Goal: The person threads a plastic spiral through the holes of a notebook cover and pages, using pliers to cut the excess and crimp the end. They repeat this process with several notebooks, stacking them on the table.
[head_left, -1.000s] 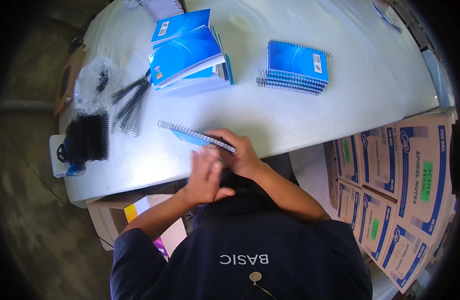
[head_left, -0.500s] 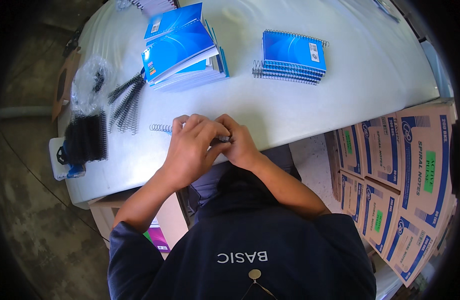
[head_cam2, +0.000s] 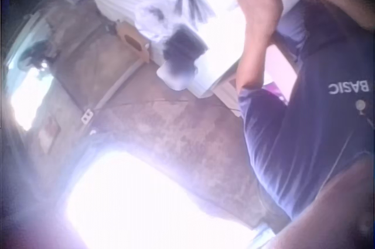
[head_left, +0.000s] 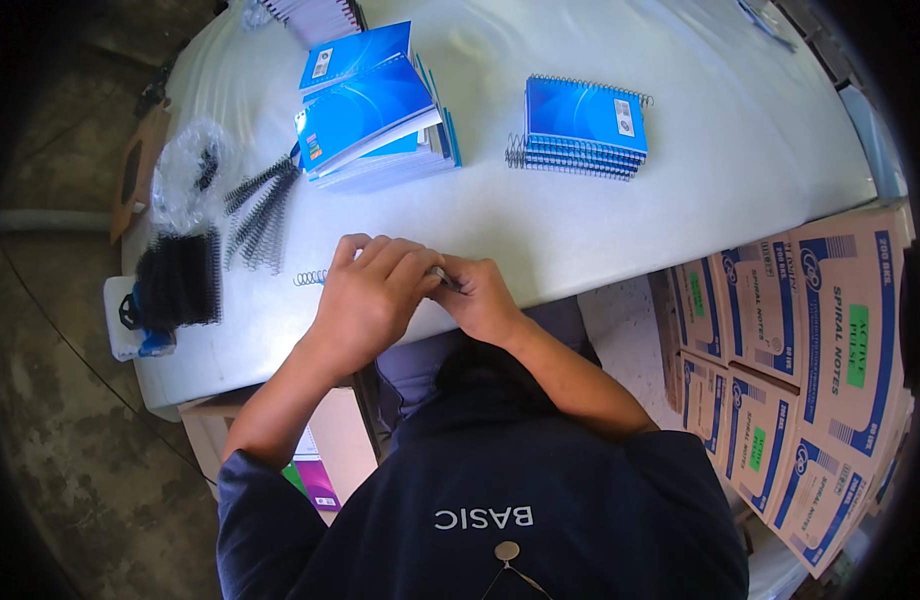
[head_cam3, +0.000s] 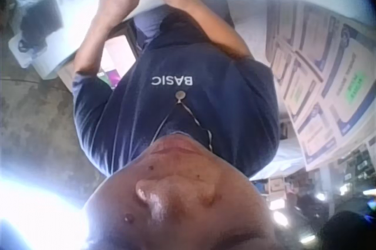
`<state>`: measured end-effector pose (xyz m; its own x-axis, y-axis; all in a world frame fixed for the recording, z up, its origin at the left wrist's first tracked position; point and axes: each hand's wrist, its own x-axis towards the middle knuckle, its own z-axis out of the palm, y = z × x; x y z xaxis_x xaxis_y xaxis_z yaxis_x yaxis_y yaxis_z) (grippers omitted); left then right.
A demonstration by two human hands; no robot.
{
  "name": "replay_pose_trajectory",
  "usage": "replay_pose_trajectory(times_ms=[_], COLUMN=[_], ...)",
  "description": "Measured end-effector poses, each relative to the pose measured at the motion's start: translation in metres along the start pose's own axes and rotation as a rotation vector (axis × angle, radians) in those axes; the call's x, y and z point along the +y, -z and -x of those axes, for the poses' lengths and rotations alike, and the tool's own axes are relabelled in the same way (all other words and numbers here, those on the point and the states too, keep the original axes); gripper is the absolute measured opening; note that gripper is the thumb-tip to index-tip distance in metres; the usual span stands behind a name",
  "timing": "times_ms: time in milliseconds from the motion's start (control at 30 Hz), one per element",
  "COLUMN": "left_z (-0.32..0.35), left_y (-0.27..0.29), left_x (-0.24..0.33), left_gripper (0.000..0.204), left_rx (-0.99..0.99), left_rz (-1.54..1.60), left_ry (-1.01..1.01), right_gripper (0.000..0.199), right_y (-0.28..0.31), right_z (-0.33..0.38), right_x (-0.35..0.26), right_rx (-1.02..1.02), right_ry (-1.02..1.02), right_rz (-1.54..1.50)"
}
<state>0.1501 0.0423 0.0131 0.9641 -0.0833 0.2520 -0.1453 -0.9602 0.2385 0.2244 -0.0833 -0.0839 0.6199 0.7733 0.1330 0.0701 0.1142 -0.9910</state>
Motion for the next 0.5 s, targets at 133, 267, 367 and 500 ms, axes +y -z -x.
replay_pose_trajectory(times_ms=[133, 267, 367, 500], left_z=[-0.002, -0.001, -0.006, -0.022], left_y=[0.001, 0.001, 0.002, 0.007], left_x=[0.001, -0.002, 0.002, 0.013], left_gripper=[0.016, 0.017, 0.022, 0.027], left_rx=[-0.026, -0.001, -0.042, -0.028], left_rz=[0.047, -0.013, -0.028, 0.076], left_ry=[0.023, -0.016, 0.019, 0.051], right_gripper=[0.014, 0.014, 0.015, 0.024], right_y=[-0.001, 0.002, 0.0, 0.024], right_z=[0.001, 0.001, 0.006, 0.018], right_x=[0.004, -0.002, 0.009, -0.018], right_rx=[0.029, -0.049, -0.008, -0.055], right_ry=[0.022, -0.081, -0.039, -0.043], right_rz=[-0.032, 0.009, -0.111, -0.024])
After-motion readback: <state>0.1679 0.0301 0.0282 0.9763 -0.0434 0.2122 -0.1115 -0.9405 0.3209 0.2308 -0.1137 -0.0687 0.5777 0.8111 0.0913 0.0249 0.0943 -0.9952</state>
